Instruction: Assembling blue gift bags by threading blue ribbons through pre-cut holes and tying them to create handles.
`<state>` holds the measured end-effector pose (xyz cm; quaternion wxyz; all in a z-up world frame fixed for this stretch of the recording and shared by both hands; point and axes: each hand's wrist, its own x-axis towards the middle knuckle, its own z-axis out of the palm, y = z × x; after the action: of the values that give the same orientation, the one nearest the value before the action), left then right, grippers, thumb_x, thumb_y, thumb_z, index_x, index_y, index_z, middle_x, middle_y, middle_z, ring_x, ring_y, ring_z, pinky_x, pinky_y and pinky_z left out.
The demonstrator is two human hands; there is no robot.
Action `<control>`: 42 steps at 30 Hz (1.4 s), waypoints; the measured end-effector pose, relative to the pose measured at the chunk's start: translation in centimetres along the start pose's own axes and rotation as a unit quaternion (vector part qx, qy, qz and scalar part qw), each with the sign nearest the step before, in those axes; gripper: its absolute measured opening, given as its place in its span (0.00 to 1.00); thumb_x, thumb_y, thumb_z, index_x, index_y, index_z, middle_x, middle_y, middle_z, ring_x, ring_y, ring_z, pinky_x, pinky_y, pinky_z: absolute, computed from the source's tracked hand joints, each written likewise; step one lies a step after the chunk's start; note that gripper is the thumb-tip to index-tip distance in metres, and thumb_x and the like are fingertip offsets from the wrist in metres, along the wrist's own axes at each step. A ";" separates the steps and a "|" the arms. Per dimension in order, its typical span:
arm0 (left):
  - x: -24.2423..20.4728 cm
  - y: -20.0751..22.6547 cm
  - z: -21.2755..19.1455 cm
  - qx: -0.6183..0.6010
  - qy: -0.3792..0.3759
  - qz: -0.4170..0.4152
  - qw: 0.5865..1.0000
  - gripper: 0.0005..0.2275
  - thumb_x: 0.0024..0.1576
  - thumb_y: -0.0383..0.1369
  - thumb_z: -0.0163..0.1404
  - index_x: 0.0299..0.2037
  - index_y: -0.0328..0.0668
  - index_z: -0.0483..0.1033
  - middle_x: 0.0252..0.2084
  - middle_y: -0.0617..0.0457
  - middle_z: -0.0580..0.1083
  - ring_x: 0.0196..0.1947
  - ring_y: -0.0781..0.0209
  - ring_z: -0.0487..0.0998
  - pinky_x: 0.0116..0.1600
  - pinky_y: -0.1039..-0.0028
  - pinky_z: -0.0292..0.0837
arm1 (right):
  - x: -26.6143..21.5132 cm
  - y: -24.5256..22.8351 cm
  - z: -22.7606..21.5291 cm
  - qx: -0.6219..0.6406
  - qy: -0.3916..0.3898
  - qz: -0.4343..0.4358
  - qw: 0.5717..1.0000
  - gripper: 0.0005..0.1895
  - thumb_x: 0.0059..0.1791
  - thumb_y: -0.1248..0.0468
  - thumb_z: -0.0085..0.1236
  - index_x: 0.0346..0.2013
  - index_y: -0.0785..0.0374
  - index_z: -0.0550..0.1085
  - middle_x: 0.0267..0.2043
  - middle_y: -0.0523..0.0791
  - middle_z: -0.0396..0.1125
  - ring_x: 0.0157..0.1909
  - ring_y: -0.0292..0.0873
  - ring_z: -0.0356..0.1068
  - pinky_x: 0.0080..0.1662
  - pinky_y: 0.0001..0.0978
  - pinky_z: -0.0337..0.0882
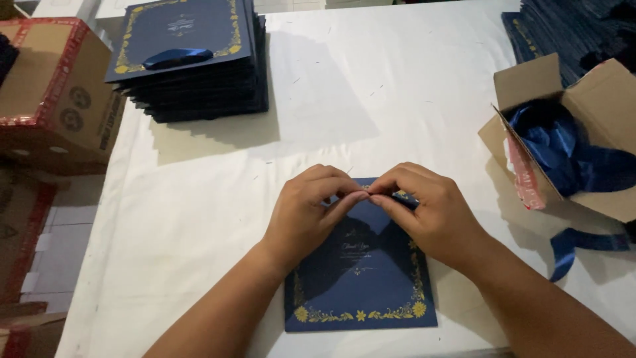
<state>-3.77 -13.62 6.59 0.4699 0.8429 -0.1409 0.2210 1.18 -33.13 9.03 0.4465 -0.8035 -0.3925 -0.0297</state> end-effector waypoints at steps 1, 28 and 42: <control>0.1 0.1 0.0 -0.008 -0.003 -0.008 1.000 0.02 0.55 0.28 0.59 0.34 0.38 0.83 0.31 0.47 0.81 0.32 0.55 0.81 0.35 0.72 0.79 | -0.1 0.1 0.0 -0.007 -0.001 0.008 1.000 0.03 0.49 0.68 0.60 0.36 0.63 0.80 0.31 0.46 0.75 0.38 0.48 0.77 0.44 0.39 0.77; -0.1 0.6 -0.2 -0.145 -0.051 -0.136 0.979 0.03 0.53 0.25 0.58 0.36 0.39 0.83 0.25 0.46 0.80 0.29 0.57 0.81 0.36 0.70 0.79 | -0.8 1.1 0.7 -0.026 -0.032 0.029 0.999 0.04 0.52 0.66 0.54 0.38 0.61 0.76 0.25 0.48 0.74 0.32 0.48 0.76 0.37 0.39 0.77; 0.2 -0.7 -0.1 -0.315 -0.072 -0.282 0.903 0.05 0.50 0.19 0.52 0.31 0.33 0.81 0.24 0.45 0.78 0.28 0.60 0.79 0.36 0.75 0.79 | 0.0 -0.2 0.2 0.033 -0.031 0.032 0.998 0.03 0.50 0.66 0.58 0.34 0.62 0.78 0.24 0.49 0.74 0.26 0.47 0.75 0.31 0.36 0.76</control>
<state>-3.30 -13.24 6.25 0.7423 0.6690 0.0076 -0.0377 0.94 -32.90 9.04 0.4614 -0.8010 -0.3809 0.0223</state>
